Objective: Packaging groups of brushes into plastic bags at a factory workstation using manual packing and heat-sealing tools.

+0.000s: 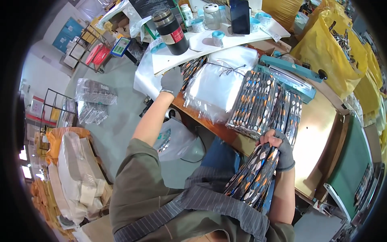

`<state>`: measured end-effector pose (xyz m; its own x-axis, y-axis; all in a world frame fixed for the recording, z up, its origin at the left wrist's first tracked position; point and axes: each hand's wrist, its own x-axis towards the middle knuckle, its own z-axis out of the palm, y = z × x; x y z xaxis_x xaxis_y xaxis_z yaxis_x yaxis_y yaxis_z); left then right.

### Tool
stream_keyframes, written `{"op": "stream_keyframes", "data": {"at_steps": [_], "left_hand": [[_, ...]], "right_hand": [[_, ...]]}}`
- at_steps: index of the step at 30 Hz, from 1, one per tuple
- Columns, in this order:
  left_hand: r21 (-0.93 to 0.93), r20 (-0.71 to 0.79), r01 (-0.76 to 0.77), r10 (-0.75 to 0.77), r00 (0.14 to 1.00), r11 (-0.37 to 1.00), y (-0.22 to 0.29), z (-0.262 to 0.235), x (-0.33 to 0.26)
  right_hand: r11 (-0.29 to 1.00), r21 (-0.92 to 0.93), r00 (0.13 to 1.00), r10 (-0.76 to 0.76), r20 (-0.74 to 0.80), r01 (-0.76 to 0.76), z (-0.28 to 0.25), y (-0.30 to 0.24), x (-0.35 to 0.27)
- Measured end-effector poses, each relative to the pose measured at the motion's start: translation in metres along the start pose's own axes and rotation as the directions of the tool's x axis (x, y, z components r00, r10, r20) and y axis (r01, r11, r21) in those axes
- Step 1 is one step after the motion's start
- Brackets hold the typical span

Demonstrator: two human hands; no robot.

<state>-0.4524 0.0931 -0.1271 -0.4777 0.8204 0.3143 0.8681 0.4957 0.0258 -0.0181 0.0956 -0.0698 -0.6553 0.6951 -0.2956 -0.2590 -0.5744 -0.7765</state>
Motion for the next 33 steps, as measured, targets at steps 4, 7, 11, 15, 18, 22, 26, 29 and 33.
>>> {"op": "stream_keyframes", "data": {"at_steps": [4,7,11,15,18,22,26,29,33], "left_hand": [[-0.421,0.173,0.111,-0.040,0.984,0.900,0.011,-0.058,-0.075],[-0.796,0.436,0.261,0.219,0.873,0.547,0.050,-0.110,-0.164],[-0.429,0.713,0.902,0.629,0.310,0.042,0.108,-0.102,-0.272],[-0.791,0.611,0.499,0.472,0.635,0.354,0.146,-0.136,-0.284],[-0.739,0.657,0.603,0.516,0.549,0.300,0.155,-0.147,-0.269],[-0.791,0.126,-0.206,0.484,0.866,0.576,0.131,-0.097,-0.171],[-0.544,-0.115,-0.272,0.251,0.961,0.793,0.094,-0.012,-0.055],[-0.445,0.008,-0.280,0.317,0.948,0.851,0.100,0.013,-0.036],[-0.131,-0.311,-0.276,0.225,0.924,0.952,0.082,0.005,-0.002]], "right_hand": [[0.993,-0.107,0.999,-0.040,0.020,0.042,-0.004,-0.008,-0.011],[0.979,-0.201,0.997,-0.022,0.071,0.036,-0.003,-0.010,-0.006],[0.921,-0.380,0.972,0.001,0.236,0.091,0.015,-0.009,0.008],[0.931,-0.364,0.972,0.056,0.229,0.032,0.014,-0.015,-0.001],[0.985,-0.123,0.964,-0.085,0.252,0.120,-0.001,-0.011,-0.016],[0.987,0.011,0.984,-0.161,0.072,0.161,-0.036,-0.010,-0.042],[0.987,0.055,0.987,-0.153,0.058,0.150,-0.033,-0.004,-0.040],[0.989,0.014,0.989,-0.146,-0.011,0.146,-0.046,-0.002,-0.040],[0.990,-0.029,0.990,-0.136,-0.046,0.135,-0.038,-0.005,-0.045]]}}
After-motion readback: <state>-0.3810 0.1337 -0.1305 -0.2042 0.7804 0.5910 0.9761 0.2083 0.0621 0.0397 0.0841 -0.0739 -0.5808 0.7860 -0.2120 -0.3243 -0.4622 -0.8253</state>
